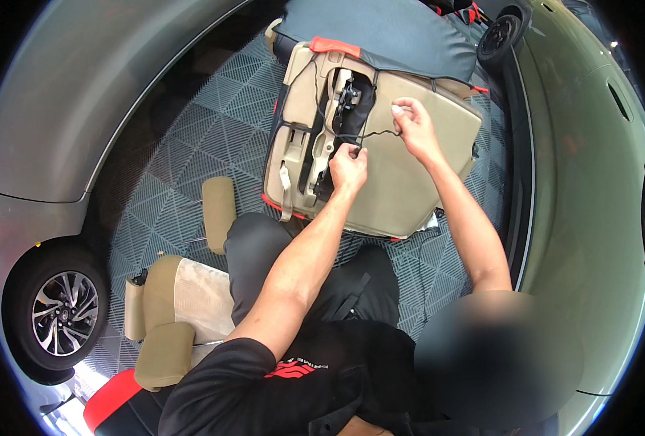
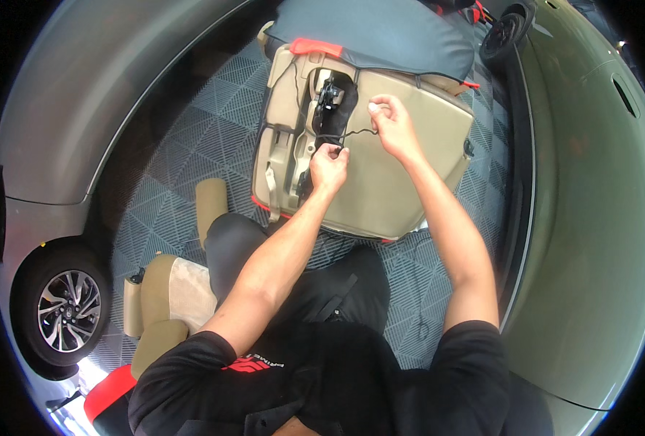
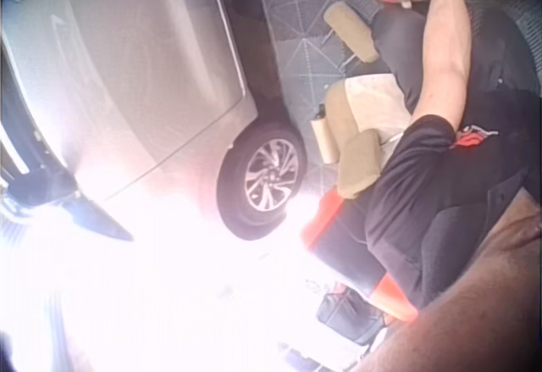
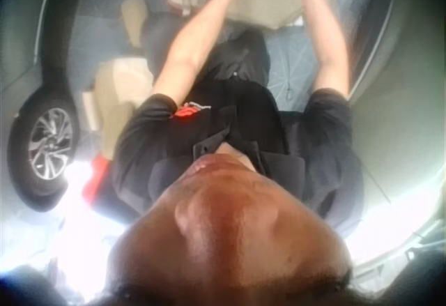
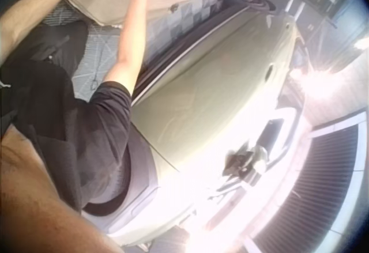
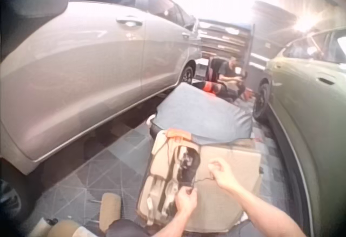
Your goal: The person is reupholstering a car seat by hand-sewing the beige seat cover onto the seat frame. They use a needle and thread to stitch the fabric through the frame's holes, securing the cover in place.
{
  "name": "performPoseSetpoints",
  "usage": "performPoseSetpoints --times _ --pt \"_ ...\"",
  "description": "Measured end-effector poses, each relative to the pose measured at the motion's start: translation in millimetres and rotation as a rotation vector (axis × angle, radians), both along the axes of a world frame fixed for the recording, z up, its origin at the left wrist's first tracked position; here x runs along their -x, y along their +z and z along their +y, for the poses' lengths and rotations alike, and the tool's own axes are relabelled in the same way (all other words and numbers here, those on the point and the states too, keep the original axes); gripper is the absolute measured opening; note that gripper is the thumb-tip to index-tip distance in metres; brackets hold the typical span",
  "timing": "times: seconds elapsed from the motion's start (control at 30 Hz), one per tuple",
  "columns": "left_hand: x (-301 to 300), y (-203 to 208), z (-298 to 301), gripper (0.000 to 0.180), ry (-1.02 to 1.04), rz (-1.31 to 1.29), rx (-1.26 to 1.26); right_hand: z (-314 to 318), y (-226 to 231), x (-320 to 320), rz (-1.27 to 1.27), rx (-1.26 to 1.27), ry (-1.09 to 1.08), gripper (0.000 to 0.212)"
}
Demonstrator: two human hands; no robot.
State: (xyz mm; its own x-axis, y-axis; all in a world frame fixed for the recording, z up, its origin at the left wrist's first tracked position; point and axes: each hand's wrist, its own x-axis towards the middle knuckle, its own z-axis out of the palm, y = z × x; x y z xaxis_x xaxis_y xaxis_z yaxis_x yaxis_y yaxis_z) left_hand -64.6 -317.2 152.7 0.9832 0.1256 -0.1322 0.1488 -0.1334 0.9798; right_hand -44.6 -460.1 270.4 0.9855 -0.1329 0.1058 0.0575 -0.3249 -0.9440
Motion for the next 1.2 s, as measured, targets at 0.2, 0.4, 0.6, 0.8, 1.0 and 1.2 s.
performPoseSetpoints --times 0.2,0.4,0.6,0.8,1.0,1.2 --pt "15.0 -19.4 1.5 0.024 -0.054 0.128 0.063 -9.7 -50.7 19.2 0.371 -0.242 -0.185 0.023" --pt "31.1 -52.5 8.3 0.027 -0.004 0.109 0.101 32.8 -105.1 25.7 0.433 -0.020 0.031 0.021" --pt "20.0 -37.7 9.9 0.024 -0.020 -0.001 0.366 24.1 -94.0 48.6 0.218 -0.653 0.031 0.010" --pt "26.5 -41.2 8.8 0.020 0.054 -0.094 0.120 -24.3 -23.1 89.3 -0.031 -1.015 -0.089 0.011" --pt "25.3 -36.1 3.0 0.022 0.071 -0.086 0.258 -79.1 -46.0 92.9 -0.197 -0.372 -0.662 0.017" --pt "28.1 -26.2 8.3 0.024 0.067 0.069 0.446 -29.7 -70.3 92.6 -0.183 -0.491 -0.374 0.018"
